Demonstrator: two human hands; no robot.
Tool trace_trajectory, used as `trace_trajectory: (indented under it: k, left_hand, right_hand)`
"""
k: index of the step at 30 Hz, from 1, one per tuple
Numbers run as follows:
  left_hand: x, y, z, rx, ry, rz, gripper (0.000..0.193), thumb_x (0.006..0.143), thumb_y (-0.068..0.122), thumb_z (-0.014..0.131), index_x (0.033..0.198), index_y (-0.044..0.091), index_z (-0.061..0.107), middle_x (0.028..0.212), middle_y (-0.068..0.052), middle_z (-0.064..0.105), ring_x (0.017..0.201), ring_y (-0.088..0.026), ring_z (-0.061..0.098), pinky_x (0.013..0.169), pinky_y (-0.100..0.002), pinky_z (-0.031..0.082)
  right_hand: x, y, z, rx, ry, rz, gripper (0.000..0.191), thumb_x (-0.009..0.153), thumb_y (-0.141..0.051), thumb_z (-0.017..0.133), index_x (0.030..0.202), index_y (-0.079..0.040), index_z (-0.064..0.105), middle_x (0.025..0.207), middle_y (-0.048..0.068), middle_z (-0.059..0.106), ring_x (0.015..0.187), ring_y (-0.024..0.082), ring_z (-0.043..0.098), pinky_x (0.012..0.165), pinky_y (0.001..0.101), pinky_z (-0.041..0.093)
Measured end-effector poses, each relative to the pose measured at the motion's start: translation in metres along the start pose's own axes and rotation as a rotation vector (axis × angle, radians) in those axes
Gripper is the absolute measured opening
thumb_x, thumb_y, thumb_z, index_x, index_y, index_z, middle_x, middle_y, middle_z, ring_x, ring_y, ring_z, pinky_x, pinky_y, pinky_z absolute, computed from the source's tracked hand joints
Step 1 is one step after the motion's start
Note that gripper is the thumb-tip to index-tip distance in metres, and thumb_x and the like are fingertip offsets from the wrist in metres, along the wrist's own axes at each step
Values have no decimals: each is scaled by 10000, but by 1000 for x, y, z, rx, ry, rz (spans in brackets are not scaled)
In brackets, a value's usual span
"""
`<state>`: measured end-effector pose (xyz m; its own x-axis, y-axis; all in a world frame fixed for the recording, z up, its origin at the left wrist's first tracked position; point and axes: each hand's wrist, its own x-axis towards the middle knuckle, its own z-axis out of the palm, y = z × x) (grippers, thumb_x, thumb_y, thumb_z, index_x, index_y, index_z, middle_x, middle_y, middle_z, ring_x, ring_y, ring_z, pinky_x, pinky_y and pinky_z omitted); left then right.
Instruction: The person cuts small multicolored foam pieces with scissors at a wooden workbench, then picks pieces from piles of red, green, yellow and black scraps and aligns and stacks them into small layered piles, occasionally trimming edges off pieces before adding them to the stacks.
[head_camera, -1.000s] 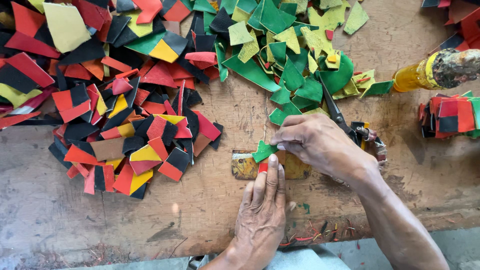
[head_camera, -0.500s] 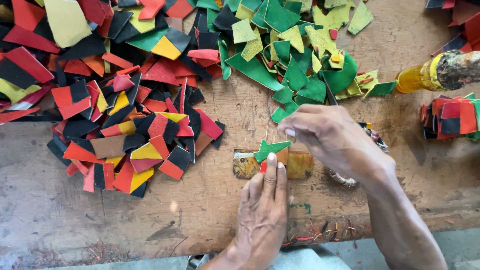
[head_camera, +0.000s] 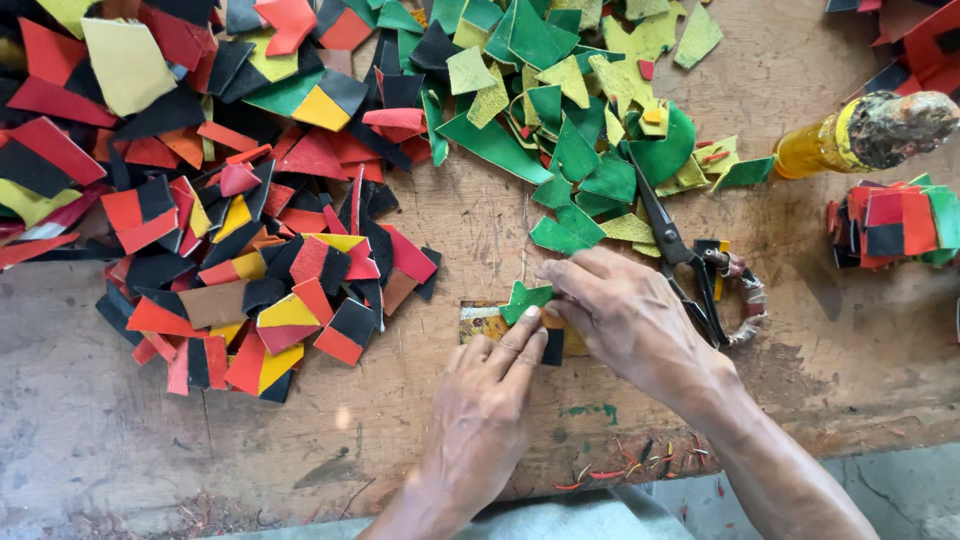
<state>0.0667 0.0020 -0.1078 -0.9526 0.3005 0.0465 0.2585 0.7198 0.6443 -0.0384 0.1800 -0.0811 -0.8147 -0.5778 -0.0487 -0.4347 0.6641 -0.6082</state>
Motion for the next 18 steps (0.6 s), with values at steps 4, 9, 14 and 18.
trace_trajectory:
  k: [4,9,14,18]
  left_hand:
    - [1,4,-3,58,-59,21,676,700,-94,591,1376,-85,585,1495,-223,550,913,-262,603,872,-405,470]
    - [9,0,-15,-57,-244,-215,683,874,-49,543,1536,102,467,1143,-154,689,906,-268,679,880,-417,507]
    - [16,-12,-27,-321,-146,-164,737,868,-1,603,1564,77,375,1281,-135,705,907,-312,721,828,-422,547]
    - [14,-5,-15,-156,-21,-59,654,829,128,754,1447,81,547,1297,-118,706,879,-260,725,739,-410,494]
  right_hand:
    - [1,4,-11,48,30,-16,227,909,-57,655,1132,-47,696,1007,133,681,897,339,684,745,430,548]
    - [5,11,-15,27,-31,-46,213,898,-96,681,1104,-54,710,997,118,692,926,349,677,783,446,535]
    - [7,14,-10,3,-130,-41,236,844,-76,688,1074,-56,733,952,122,679,946,356,659,805,460,520]
    - [9,20,-13,40,-119,-48,251,834,-30,668,1073,-59,738,966,119,684,947,355,664,814,450,527]
